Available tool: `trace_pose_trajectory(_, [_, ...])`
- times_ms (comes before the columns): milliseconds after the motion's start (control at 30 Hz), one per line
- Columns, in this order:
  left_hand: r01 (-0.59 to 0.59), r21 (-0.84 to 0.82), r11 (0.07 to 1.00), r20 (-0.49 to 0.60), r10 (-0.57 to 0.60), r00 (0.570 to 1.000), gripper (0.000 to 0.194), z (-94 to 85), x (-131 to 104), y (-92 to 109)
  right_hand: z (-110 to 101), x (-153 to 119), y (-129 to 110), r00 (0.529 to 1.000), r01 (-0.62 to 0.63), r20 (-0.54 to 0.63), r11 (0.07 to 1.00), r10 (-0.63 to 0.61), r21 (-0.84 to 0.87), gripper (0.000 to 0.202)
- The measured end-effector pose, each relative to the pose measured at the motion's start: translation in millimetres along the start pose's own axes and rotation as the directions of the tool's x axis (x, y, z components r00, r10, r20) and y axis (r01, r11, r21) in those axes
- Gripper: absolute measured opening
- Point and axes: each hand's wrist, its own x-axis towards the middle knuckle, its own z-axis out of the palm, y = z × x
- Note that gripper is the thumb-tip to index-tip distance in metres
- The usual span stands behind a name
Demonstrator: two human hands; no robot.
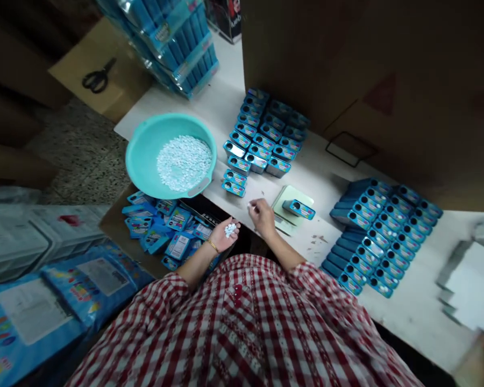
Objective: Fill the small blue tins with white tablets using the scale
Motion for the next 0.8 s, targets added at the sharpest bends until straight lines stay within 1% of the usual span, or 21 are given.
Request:
trace_pose_trajectory(33, [0.032,0.007,0.999,0.008,-0.032,0.999,0.025,2.5,4,-4,-7,-20,-8,0.997,0.06,0.036,0.998,-0.061,0.019,0.024])
trace_pose_trajectory(67, [0.064,0.014,0.998,0.018,-0.064,0.998,0.025,5.3,7,-8,-14,-37,-14,0.994,0.093,0.057,0.995,-0.095,0.028,0.023])
trace_pose_trajectory(133, [0.126,0.041,0.991,0.04,-0.128,0.991,0.025,10.8,11,-16,-31,-67,-20,0.995,0.091,0.048,0.995,-0.092,0.028,0.023])
trace_pose_trajectory(200, [0.179,0.091,0.98,0.045,-0.184,0.982,0.025,14.9,11,-22,-51,-90,-13,0.997,0.068,-0.043,0.997,-0.067,0.025,0.023])
trace_pose_trajectory(267, [0.211,0.137,0.968,0.042,-0.219,0.975,0.024,16.9,10,-25,-71,-110,4,0.984,0.027,-0.178,1.0,-0.026,0.006,0.021])
trace_pose_trajectory(300, [0.218,0.155,0.964,0.046,-0.227,0.973,0.023,17.4,10,-26,-80,-119,15,0.968,-0.006,-0.249,1.0,0.003,-0.013,0.02])
trace_pose_trajectory(367, [0.219,0.188,0.957,0.064,-0.234,0.97,0.023,17.9,9,-27,-95,-132,38,0.922,-0.103,-0.381,0.993,0.075,-0.055,0.02])
trace_pose_trajectory(433, [0.201,0.216,0.956,0.088,-0.224,0.971,0.021,19.3,10,-27,-105,-137,57,0.871,-0.19,-0.474,0.979,0.132,-0.076,0.023])
trace_pose_trajectory(467, [0.188,0.228,0.955,0.099,-0.215,0.972,0.019,20.6,10,-27,-109,-136,64,0.852,-0.213,-0.503,0.974,0.147,-0.076,0.026])
trace_pose_trajectory(533, [0.157,0.253,0.955,0.121,-0.192,0.974,0.015,25.0,9,-28,-115,-128,71,0.831,-0.224,-0.534,0.972,0.153,-0.07,0.031])
trace_pose_trajectory(667, [0.093,0.301,0.949,0.169,-0.149,0.974,0.012,36.9,5,-31,-119,-106,70,0.839,-0.201,-0.532,0.974,0.116,-0.104,0.034])
trace_pose_trajectory(733, [0.074,0.312,0.947,0.187,-0.138,0.973,0.013,40.8,3,-32,-117,-97,71,0.856,-0.201,-0.504,0.971,0.111,-0.129,0.037])
trace_pose_trajectory(800, [0.065,0.317,0.946,0.189,-0.13,0.973,0.012,41.5,3,-32,-115,-90,74,0.887,-0.199,-0.45,0.965,0.102,-0.173,0.043])
